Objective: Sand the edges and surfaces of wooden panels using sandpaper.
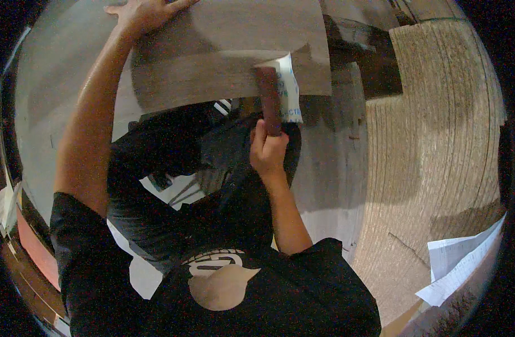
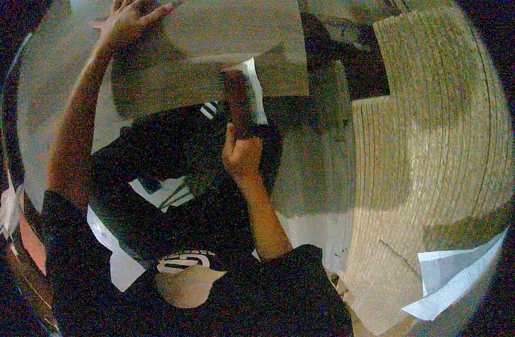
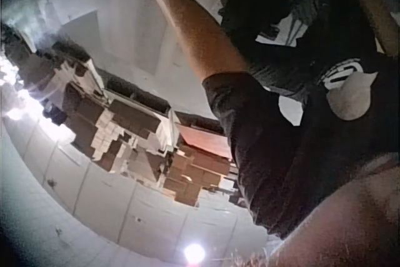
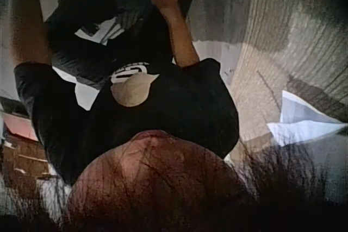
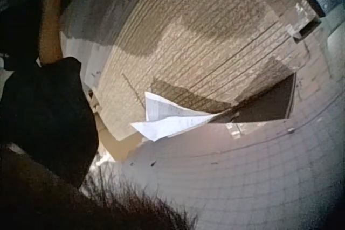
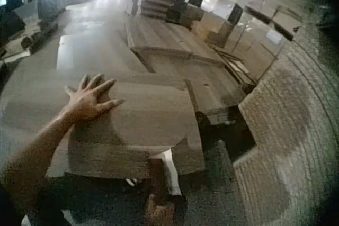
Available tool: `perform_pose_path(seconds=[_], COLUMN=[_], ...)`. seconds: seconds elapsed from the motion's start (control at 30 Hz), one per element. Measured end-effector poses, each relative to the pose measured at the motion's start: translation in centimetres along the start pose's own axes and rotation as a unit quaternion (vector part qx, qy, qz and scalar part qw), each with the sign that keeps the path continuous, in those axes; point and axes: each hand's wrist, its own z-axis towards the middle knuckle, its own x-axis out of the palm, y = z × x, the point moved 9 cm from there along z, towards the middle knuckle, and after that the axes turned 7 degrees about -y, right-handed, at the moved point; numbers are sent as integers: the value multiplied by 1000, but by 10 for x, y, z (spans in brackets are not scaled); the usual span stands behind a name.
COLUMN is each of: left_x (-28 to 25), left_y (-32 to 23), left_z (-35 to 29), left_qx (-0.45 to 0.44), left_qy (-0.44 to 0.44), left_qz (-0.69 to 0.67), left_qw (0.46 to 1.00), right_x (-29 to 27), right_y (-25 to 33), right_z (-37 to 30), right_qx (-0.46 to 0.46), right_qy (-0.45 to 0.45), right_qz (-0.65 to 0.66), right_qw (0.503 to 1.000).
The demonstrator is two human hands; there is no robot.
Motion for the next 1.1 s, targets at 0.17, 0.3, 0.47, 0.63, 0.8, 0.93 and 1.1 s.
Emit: perform_pose_path(seconds=[0.17,0.3,0.47,0.63,0.8,0.93,1.1], left_x=[2,7,6,11,3,9,19], left_y=[5,7,1,4,6,5,-1], left_z=[0,3,5,6,6,8,10], left_qx=[7,9,7,-1,5,-12,7], left_qy=[4,15,31,37,9,39,27], left_qz=[0,6,6,11,1,14,-13], left_qw=[1000,1000,999,999,1000,999,1000], right_x=[-41,-77,-58,2,4,-8,-50], right_y=[14,41,69,33,24,4,5], right_z=[-66,-62,7,47,39,14,-34], right_qx=[-50,-39,-137,-95,-118,-83,-31], right_qy=[-43,-103,-93,61,24,42,3], right_qz=[-23,112,0,-269,-218,-209,-132], right_qw=[998,988,986,957,968,974,991])
